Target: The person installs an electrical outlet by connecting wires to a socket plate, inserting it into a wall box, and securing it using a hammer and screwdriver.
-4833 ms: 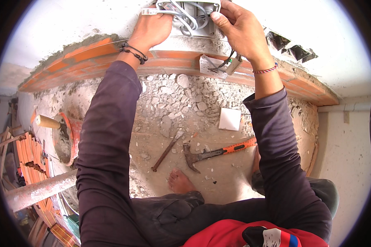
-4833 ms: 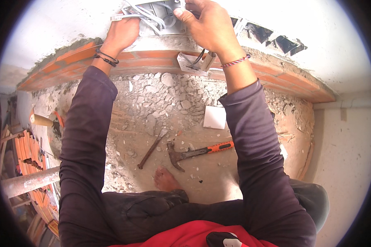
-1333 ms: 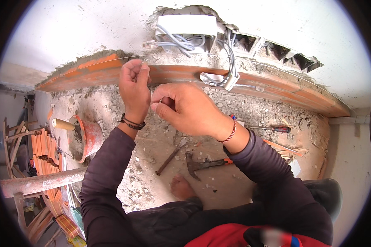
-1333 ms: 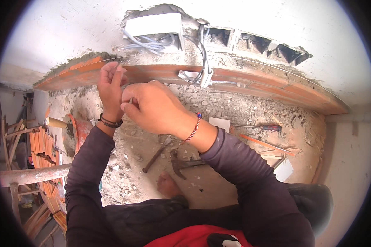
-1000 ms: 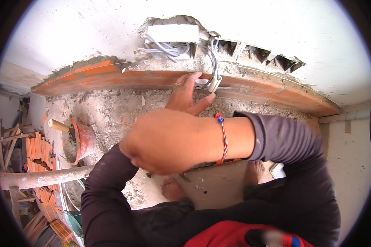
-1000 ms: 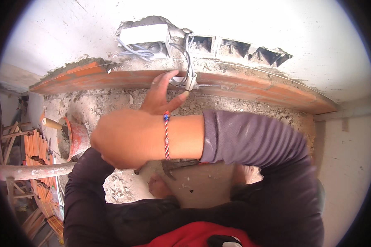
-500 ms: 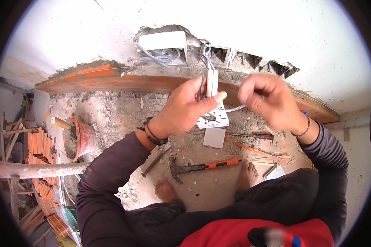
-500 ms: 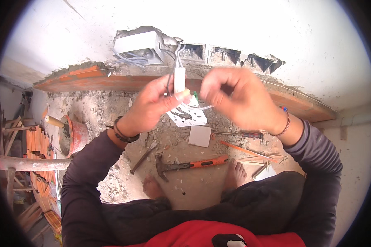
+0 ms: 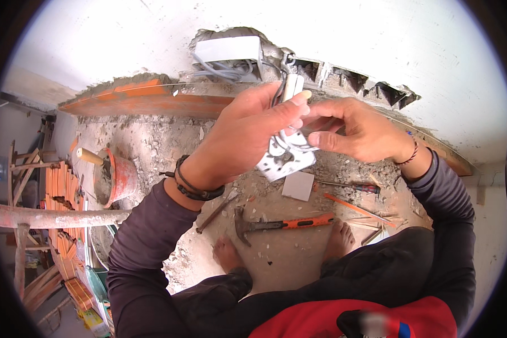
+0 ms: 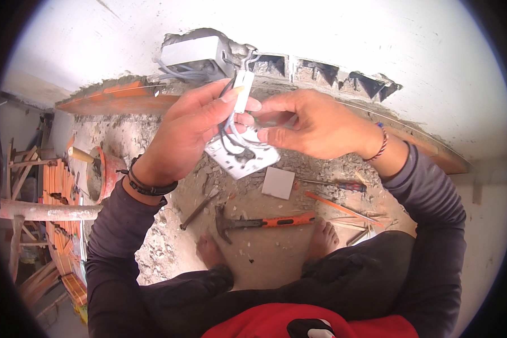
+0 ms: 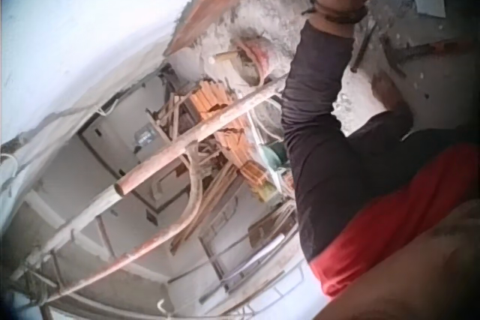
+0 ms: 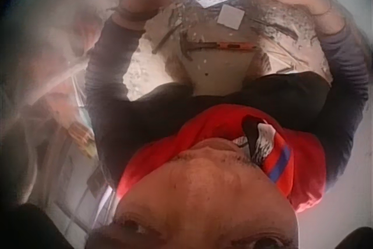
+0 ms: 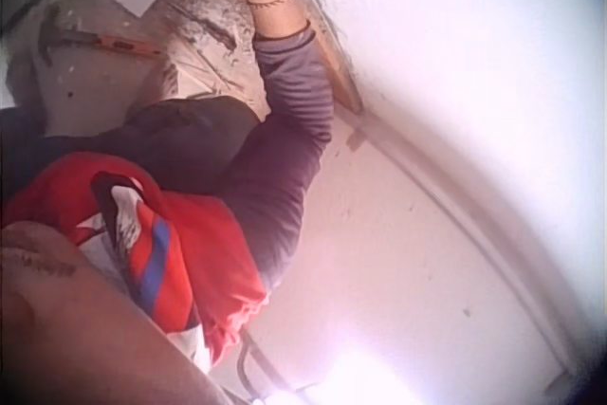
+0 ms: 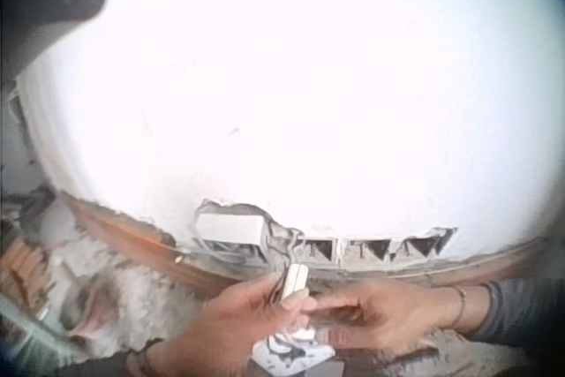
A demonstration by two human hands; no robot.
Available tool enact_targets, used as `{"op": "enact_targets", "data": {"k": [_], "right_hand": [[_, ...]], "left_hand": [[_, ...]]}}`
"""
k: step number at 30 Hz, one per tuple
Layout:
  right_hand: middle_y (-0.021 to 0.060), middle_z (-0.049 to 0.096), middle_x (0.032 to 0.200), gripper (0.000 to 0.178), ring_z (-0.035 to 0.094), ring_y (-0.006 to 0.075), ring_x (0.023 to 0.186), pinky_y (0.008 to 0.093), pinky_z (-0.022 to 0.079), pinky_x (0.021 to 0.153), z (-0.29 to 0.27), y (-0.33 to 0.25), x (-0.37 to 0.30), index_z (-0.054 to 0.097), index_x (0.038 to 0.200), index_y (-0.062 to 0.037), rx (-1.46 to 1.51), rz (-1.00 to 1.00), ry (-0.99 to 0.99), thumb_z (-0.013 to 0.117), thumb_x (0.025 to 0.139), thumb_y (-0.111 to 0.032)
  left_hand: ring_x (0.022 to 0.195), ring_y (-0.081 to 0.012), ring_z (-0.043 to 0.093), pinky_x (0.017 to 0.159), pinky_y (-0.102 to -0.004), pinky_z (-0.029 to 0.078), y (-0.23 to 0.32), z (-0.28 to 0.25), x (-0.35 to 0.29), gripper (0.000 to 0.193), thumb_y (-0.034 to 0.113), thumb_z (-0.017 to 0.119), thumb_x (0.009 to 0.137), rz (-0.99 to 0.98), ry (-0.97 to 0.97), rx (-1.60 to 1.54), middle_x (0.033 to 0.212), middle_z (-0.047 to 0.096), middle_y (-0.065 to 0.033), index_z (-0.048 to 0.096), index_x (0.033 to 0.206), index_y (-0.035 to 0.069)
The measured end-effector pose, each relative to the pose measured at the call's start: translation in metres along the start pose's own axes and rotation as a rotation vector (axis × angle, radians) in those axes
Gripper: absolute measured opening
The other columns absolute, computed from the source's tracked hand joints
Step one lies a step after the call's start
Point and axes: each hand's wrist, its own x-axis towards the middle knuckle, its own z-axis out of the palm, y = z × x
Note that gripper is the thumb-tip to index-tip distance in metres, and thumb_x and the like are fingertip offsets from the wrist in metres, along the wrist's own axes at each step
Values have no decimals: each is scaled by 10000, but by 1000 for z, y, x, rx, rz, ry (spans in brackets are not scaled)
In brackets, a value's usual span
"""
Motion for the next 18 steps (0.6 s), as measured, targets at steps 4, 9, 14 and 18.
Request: {"op": "enact_targets", "data": {"k": [4,9,14,18], "right_hand": [[140,697,1196,465,658,215,1085,325,534,970,-14,-10,6,585,1369,-21,-202,-47,-42,704,962,-211],[114,695,1153,446,635,195,1072,330,518,926,-19,-3,12,614,1307,-6,-123,-126,-23,690,980,-299],[101,696,1117,448,625,184,1029,317,500,920,-13,17,22,628,1289,4,-40,-118,70,668,996,-332],[51,703,1071,370,614,98,877,258,512,756,-13,20,25,654,1247,5,161,-29,137,659,1001,-271]], "left_hand": [[866,-82,544,796,-240,461,15,2,-2,392,316,505,1069,-25,47,196,911,590,-17,632,1217,-24],[778,-65,529,733,-216,448,32,-19,2,370,311,579,1025,-78,100,469,818,595,22,662,1185,-13],[707,-55,534,648,-233,454,55,-42,13,333,278,615,1007,-52,192,855,903,713,-16,684,1183,4],[686,-42,523,611,-219,431,85,-53,34,333,294,623,1005,-66,133,1164,824,670,23,690,1171,13]]}}
